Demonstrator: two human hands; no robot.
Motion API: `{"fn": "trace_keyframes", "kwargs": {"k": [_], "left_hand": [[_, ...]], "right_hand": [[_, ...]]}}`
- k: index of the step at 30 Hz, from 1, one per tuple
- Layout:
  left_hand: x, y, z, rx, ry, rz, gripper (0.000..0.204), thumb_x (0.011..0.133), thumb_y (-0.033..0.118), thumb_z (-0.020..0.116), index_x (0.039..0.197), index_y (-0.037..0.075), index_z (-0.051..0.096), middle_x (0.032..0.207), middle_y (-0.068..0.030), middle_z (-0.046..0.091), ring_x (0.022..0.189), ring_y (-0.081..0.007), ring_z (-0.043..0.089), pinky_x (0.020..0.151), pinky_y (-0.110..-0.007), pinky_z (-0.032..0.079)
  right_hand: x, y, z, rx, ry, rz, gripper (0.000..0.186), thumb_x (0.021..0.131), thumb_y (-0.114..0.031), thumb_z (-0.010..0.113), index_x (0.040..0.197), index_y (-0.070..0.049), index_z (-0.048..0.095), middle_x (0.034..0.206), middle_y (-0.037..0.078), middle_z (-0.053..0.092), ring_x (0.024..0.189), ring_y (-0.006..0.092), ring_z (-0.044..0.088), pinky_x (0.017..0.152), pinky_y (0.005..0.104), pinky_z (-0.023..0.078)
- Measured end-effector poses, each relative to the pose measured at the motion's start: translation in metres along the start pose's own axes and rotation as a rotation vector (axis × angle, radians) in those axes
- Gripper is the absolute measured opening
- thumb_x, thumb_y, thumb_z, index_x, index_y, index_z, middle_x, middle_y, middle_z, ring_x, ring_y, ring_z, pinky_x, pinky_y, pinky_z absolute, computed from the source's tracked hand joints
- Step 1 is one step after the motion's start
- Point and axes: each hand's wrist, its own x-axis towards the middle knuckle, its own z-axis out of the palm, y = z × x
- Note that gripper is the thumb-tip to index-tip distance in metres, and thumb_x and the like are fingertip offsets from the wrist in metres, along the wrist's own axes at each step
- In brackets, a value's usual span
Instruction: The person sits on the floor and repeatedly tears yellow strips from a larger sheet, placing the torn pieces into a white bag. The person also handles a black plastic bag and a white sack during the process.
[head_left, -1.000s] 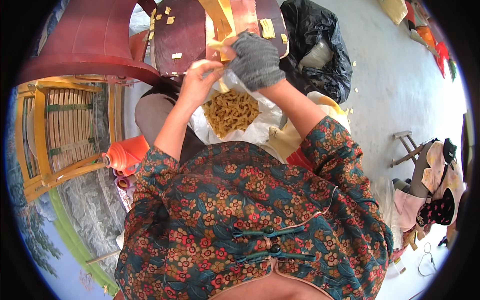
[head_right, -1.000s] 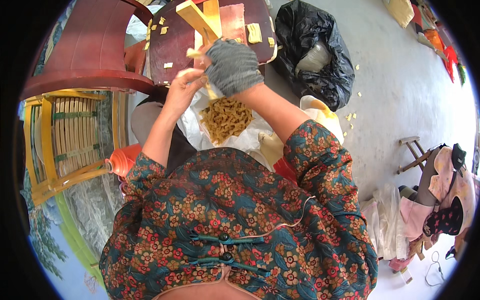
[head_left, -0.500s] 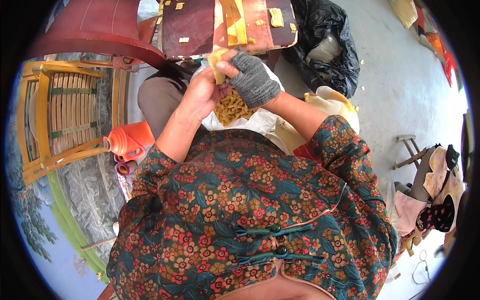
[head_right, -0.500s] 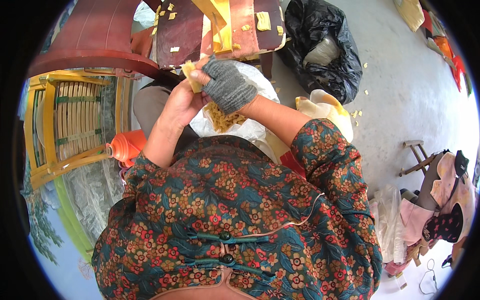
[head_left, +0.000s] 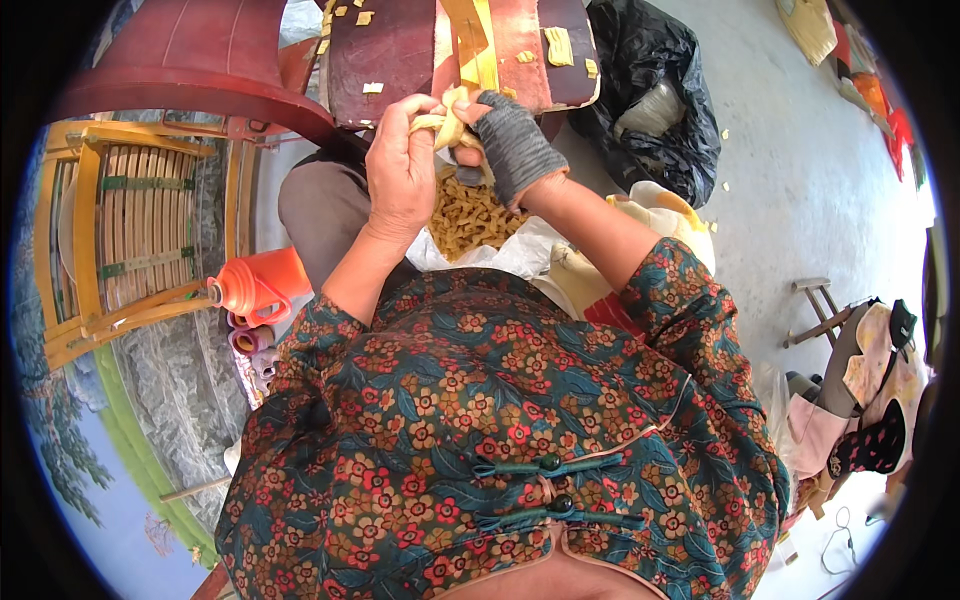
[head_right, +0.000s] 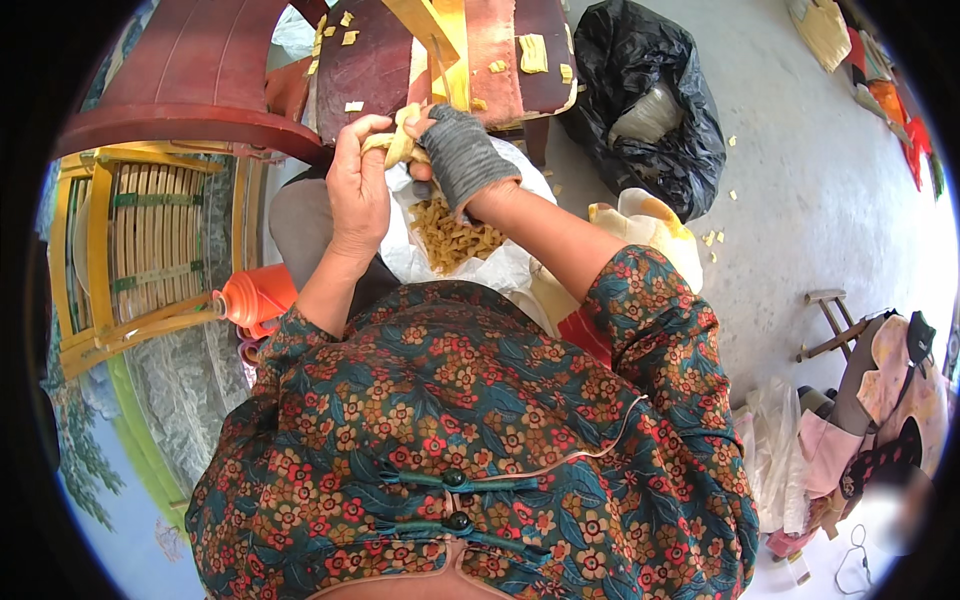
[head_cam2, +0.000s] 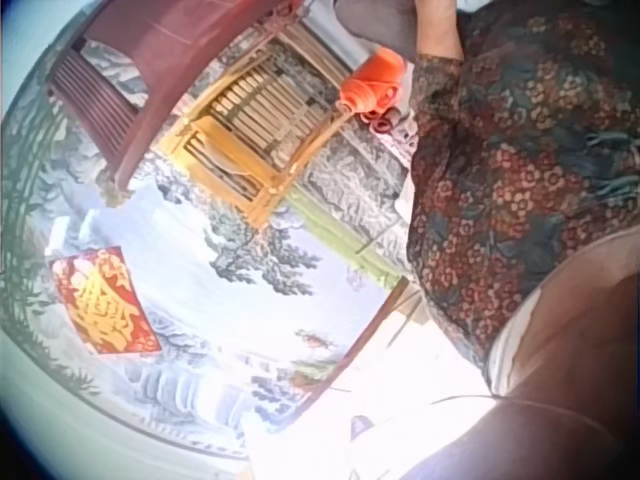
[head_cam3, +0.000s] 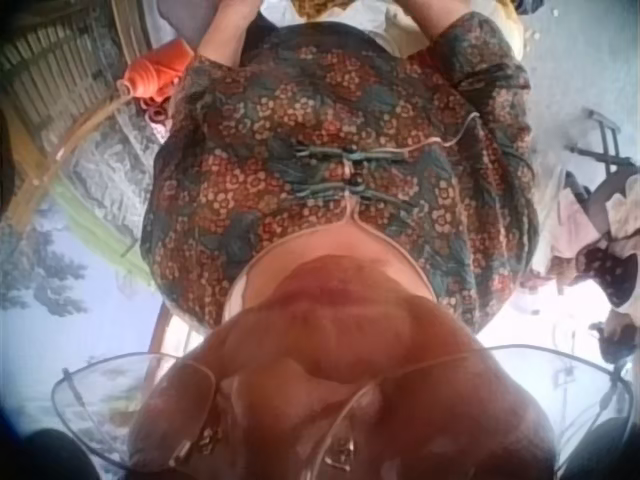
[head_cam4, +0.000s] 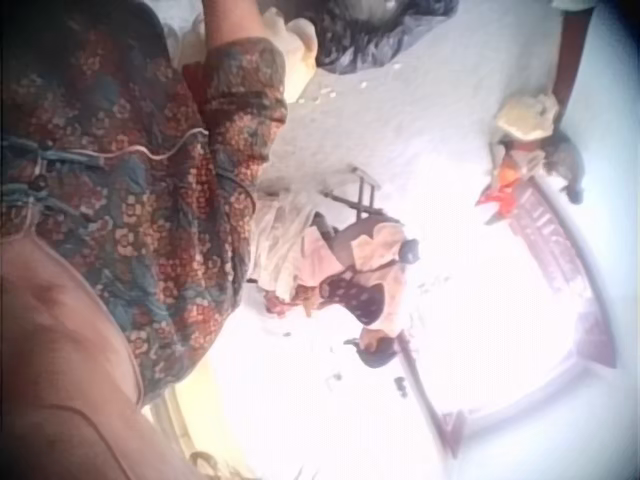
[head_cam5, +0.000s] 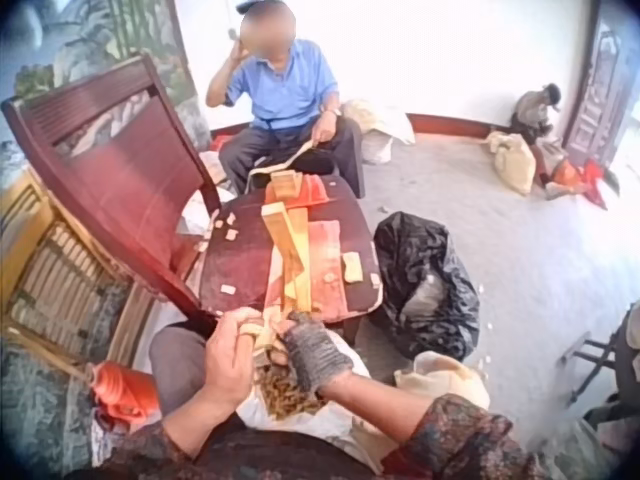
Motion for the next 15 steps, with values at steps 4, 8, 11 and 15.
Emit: {"fn": "trace_keyframes", "kwargs": {"k": [4,8,11,15], "left_hand": [[0.002,-0.006,-0.004,0.06,-0.021,0.199,0.018,0.085,0.003,0.044,0.1,0.003,0.055,0.09,-0.0115,0.051,0.083,-0.0238,0.052,0.075,-0.03,0.042],[0.009,-0.018,-0.009,0.176,-0.047,0.271,0.013,0.086,0.005,0.046,0.095,0.002,0.055,0.088,-0.0123,0.05,0.082,-0.0271,0.052,0.074,-0.032,0.042],[0.01,-0.016,-0.01,0.108,-0.084,0.18,0.013,0.088,0.007,0.043,0.092,0.0,0.053,0.089,-0.0113,0.05,0.082,-0.0239,0.052,0.074,-0.031,0.042],[0.003,-0.023,-0.011,-0.491,-0.262,-0.345,0.017,0.093,0.01,0.037,0.098,0.001,0.051,0.094,-0.0047,0.053,0.083,-0.0126,0.051,0.075,-0.027,0.042]], "right_hand": [[0.01,-0.001,-0.013,0.074,-0.244,0.249,0.02,0.089,-0.028,0.051,0.093,-0.009,0.054,0.071,-0.001,0.05,0.052,0.004,0.041,0.043,0.0182,0.033],[0.006,0.0,-0.002,-0.784,-0.045,-0.195,0.035,0.09,-0.036,0.046,0.093,-0.002,0.055,0.075,0.01,0.056,0.068,0.0177,0.055,0.06,0.0282,0.044],[-0.004,-0.004,0.005,-1.212,-0.063,-0.575,0.039,0.089,-0.038,0.046,0.095,-0.001,0.056,0.081,0.016,0.058,0.078,0.031,0.058,0.073,0.0373,0.044],[-0.008,-0.017,0.005,-1.464,-0.015,-0.575,0.036,0.086,-0.037,0.051,0.096,-0.003,0.058,0.083,0.014,0.06,0.077,0.0293,0.059,0.07,0.0375,0.046]]}}
